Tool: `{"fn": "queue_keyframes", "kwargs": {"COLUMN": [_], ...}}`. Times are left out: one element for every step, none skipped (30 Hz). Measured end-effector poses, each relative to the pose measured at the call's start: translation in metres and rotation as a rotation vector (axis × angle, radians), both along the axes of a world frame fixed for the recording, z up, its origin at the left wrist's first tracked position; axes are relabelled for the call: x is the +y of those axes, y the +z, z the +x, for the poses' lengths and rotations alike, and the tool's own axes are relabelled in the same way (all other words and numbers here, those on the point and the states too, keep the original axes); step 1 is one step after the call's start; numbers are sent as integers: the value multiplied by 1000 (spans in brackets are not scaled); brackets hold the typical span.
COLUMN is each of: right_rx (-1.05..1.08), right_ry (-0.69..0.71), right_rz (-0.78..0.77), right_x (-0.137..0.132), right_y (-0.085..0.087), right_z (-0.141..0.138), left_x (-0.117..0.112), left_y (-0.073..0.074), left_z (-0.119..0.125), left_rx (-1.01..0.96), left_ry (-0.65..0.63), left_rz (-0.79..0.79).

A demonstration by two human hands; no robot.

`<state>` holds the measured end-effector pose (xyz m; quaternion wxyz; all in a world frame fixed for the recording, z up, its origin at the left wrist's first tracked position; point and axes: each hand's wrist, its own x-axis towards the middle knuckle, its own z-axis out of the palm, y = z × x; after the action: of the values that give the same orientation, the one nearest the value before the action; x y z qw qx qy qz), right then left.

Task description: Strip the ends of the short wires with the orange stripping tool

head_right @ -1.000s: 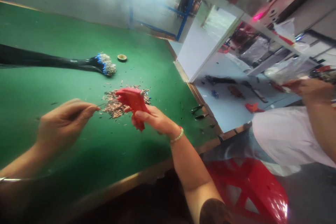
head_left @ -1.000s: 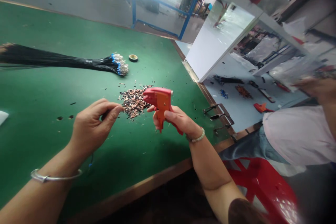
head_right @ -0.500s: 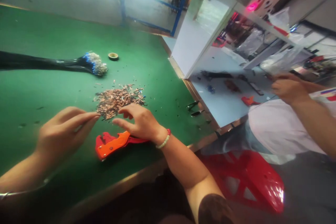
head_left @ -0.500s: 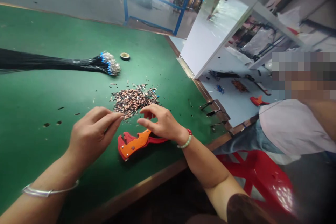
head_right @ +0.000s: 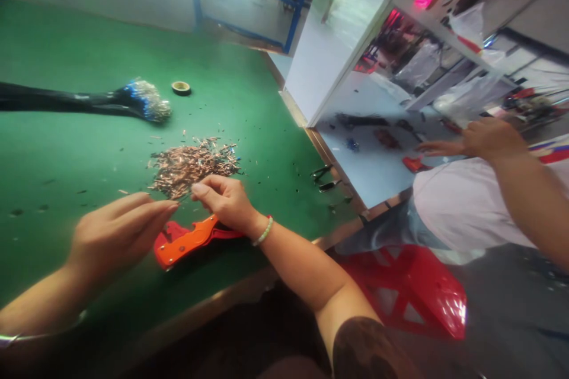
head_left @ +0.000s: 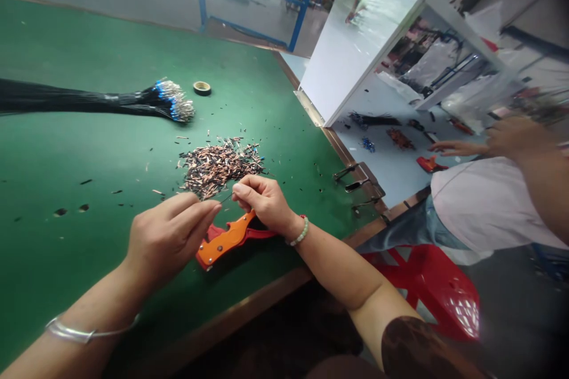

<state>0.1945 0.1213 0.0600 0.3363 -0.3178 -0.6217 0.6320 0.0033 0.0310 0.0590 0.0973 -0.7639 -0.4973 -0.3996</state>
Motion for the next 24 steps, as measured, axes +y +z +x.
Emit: {"fn": "queue_keyframes", "kwargs": {"right_rx": [4, 6, 8, 8, 5, -2, -10, -9, 4, 23, 71, 107, 126, 119, 82, 16, -70, -164, -255, -333, -395, -445, -488, -531], "right_ry": [-16, -30, -45, -60, -72, -77, -86, -111, -162, -228, -346, -451, -532, -550, -526, -466, -395, -342, -299, -269, -252, -243, -236, -228], "right_rz": [1, 4, 12, 24, 39, 52, 62, 62, 51, 38, 14, -1, 7, 27, 57, 108, 187, 284, 379, 463, 527, 568, 593, 616], "right_x": [-1, -3, -4, -6, -7, -6, -4, 0, 7, 16, 25, 34, 41, 46, 47, 47, 44, 41, 38, 37, 37, 39, 41, 44], "right_y": [-1, -1, -2, -3, -3, -4, -4, -4, -3, -2, 0, 2, 3, 4, 4, 3, 0, -3, -6, -8, -10, -10, -8, -5], "right_z": [-1, -2, -4, -5, -6, -6, -5, -3, 0, 4, 9, 14, 18, 21, 23, 23, 22, 21, 19, 18, 18, 19, 21, 25], "left_x": [0, 0, 0, 1, 1, 1, 0, -1, -2, -4, -5, -6, -7, -7, -6, -4, -3, -1, 0, 2, 3, 4, 4, 5], "left_y": [1, 2, 2, 3, 3, 3, 4, 5, 6, 7, 8, 9, 10, 10, 10, 9, 7, 5, 2, 0, -3, -5, -7, -8], "left_z": [1, 2, 2, 3, 3, 4, 3, 3, 2, 2, 1, 1, 0, 0, 0, 0, 0, -1, -3, -5, -8, -10, -13, -16], "left_rx": [1, -1, -7, -14, -19, -20, -18, -13, -12, -24, -47, -77, -102, -115, -112, -94, -69, -48, -35, -31, -32, -36, -41, -46], "left_ry": [-1, -3, -5, -7, -9, -13, -17, -19, -20, -11, 9, 34, 55, 64, 62, 53, 42, 43, 58, 80, 105, 127, 148, 169], "left_rz": [0, -6, -11, -15, -17, -16, -11, -6, 9, 27, 45, 60, 66, 66, 60, 51, 48, 46, 42, 36, 27, 14, 3, -5]}}
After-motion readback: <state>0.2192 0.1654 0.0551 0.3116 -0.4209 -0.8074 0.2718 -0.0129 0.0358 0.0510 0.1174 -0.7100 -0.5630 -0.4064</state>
